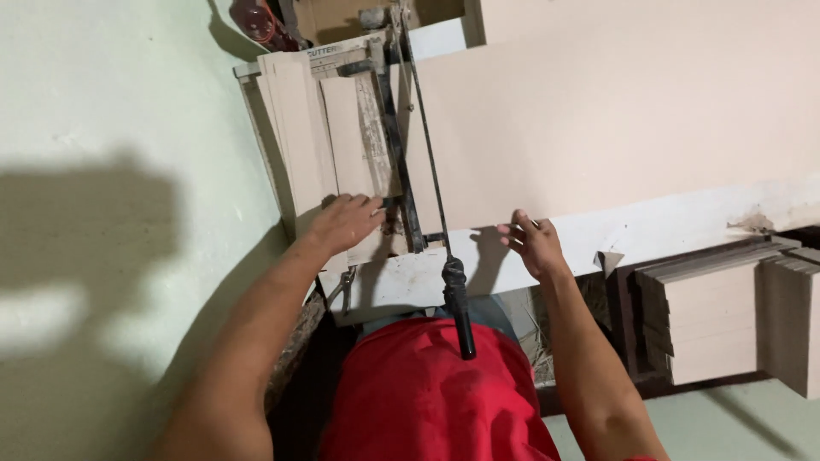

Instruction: The person uses a manual paper cutter to slice large sheets of light-colored paper. They repeatedly position the paper against the guide, pull down the lever to cut, and then remove the cut pieces, stacking them on the machine's surface.

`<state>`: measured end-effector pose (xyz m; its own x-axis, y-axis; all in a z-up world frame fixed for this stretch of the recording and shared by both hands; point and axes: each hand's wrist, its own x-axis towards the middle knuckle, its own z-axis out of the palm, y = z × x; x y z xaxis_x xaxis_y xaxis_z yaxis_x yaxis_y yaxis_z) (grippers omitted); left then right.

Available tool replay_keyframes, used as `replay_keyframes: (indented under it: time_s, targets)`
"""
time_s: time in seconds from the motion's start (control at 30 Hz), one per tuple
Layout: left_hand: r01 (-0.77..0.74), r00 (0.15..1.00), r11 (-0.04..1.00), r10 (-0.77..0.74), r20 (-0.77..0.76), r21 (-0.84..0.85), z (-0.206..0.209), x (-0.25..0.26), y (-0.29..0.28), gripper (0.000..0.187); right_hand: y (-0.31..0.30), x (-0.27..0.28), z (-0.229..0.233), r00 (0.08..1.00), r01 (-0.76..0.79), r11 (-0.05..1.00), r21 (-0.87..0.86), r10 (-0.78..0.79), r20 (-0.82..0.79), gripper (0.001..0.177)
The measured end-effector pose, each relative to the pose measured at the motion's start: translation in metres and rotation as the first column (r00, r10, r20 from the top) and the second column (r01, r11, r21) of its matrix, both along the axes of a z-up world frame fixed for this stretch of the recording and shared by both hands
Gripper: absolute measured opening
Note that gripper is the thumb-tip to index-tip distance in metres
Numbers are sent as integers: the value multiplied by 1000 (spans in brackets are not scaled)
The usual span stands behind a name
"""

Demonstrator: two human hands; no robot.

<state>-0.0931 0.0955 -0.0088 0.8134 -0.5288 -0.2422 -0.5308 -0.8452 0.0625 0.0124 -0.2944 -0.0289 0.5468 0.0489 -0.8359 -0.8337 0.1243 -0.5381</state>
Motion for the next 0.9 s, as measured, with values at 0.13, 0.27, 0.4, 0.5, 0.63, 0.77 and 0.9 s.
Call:
replay_keyframes:
  time_s: [0.13, 0.27, 0.4, 0.5, 0.63, 0.77, 0.9]
  targets:
    - [-372, 918, 924, 350, -187, -92, 35, 41, -25, 28, 5, 9, -7, 997, -78, 995, -68, 77, -24, 37]
    - [-740, 655, 659, 661, -366, -135, 49, 89, -67, 96, 3, 9, -13, 992, -121, 990, -77, 120, -25, 48]
    - [-740, 506, 639, 735, -451, 210, 33, 112, -88, 115, 4, 9, -19, 949, -311, 922, -230, 289, -124, 57]
    - [-715, 492, 635, 754, -435, 292, 32, 119, -89, 104, 43, 10, 59, 567, -807, 471, -357, 787, -243, 62]
    - [-680, 510, 648, 754, -414, 344, 33, 116, -90, 113, 116, -43, 220, 234, -871, 149, -467, 964, -128, 81]
    - [-689, 494, 637, 761, -420, 346, 12, 116, -91, 126, 117, -90, 183, 187, -798, 53, -600, 969, -163, 81]
    - [-721, 456, 631, 742, -491, 285, 20, 118, -93, 125, 76, -123, 53, 205, -692, 100, -715, 977, -62, 79]
